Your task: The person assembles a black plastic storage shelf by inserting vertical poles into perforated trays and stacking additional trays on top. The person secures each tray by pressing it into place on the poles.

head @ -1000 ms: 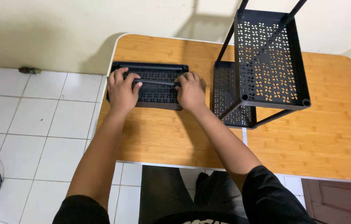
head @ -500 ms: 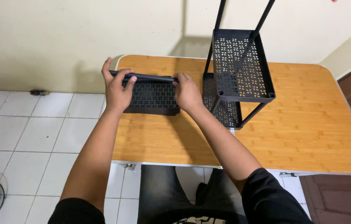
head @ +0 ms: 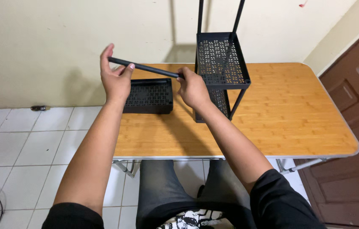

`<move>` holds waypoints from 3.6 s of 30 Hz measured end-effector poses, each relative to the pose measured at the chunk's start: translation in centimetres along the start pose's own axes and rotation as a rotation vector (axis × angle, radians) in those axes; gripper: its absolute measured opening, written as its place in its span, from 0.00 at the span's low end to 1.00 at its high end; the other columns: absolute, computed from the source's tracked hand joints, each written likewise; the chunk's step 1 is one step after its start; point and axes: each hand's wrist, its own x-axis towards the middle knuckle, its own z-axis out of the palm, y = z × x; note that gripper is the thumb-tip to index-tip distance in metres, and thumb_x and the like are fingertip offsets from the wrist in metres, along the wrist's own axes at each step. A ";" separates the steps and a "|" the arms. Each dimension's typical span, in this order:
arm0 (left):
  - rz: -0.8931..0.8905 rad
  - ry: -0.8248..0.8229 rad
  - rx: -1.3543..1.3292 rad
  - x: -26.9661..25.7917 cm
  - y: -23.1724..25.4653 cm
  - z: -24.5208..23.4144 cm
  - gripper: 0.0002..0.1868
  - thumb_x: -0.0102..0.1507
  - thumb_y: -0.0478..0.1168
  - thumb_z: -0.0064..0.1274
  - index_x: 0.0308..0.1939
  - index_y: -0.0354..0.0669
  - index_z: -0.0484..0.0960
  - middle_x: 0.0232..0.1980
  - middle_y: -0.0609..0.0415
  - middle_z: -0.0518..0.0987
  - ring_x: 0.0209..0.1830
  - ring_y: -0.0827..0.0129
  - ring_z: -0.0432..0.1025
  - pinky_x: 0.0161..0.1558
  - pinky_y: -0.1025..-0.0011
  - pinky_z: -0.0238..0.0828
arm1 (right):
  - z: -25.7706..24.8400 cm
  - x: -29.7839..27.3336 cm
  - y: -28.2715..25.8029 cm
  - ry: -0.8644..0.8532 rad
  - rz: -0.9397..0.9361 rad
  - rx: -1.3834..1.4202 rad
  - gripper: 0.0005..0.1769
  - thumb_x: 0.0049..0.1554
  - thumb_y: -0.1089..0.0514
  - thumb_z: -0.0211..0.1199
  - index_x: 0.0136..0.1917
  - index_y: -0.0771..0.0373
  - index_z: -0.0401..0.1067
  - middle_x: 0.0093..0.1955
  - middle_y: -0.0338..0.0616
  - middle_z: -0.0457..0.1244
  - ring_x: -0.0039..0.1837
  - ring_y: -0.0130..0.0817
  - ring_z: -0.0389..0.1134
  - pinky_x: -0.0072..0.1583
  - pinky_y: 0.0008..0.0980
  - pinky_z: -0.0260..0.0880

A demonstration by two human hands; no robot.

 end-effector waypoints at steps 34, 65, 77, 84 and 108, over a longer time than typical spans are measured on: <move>0.022 -0.441 -0.442 -1.5 6.9 15.6 0.21 0.73 0.30 0.49 0.70 0.34 0.69 0.55 0.51 0.81 0.56 0.72 0.76 0.62 0.71 0.75 | -8.6 2.7 8.9 -0.253 -0.173 0.147 0.12 0.56 0.67 0.67 0.54 0.67 0.77 0.47 0.43 0.72 0.50 0.27 0.73 0.54 0.28 0.74; 0.067 -0.647 -0.294 -1.3 7.5 15.7 0.16 0.76 0.29 0.36 0.67 0.44 0.63 0.47 0.55 0.73 0.46 0.74 0.72 0.55 0.72 0.75 | -8.7 3.1 9.4 -0.427 -0.109 0.289 0.14 0.56 0.69 0.67 0.56 0.67 0.76 0.53 0.42 0.73 0.55 0.25 0.73 0.59 0.29 0.74; 0.021 -0.598 -0.474 -3.1 5.6 18.5 0.13 0.79 0.32 0.36 0.67 0.46 0.60 0.48 0.59 0.64 0.45 0.78 0.60 0.51 0.78 0.67 | -8.7 3.1 9.8 -0.365 -0.187 0.249 0.10 0.58 0.68 0.63 0.54 0.69 0.76 0.49 0.46 0.73 0.53 0.27 0.74 0.57 0.29 0.73; -0.070 -0.549 -0.659 -3.6 5.7 19.6 0.22 0.68 0.26 0.54 0.57 0.47 0.61 0.40 0.62 0.60 0.37 0.81 0.57 0.41 0.81 0.59 | -8.6 3.3 10.4 -0.260 -0.234 0.048 0.06 0.54 0.64 0.64 0.46 0.66 0.78 0.40 0.51 0.72 0.42 0.34 0.75 0.47 0.33 0.71; -0.019 -0.424 -0.538 -2.1 3.9 21.5 0.22 0.62 0.23 0.58 0.31 0.48 0.60 0.26 0.67 0.61 0.26 0.85 0.55 0.31 0.80 0.56 | -8.0 5.0 11.4 -0.444 -0.183 0.248 0.14 0.54 0.69 0.65 0.55 0.71 0.72 0.50 0.45 0.71 0.54 0.30 0.72 0.56 0.32 0.73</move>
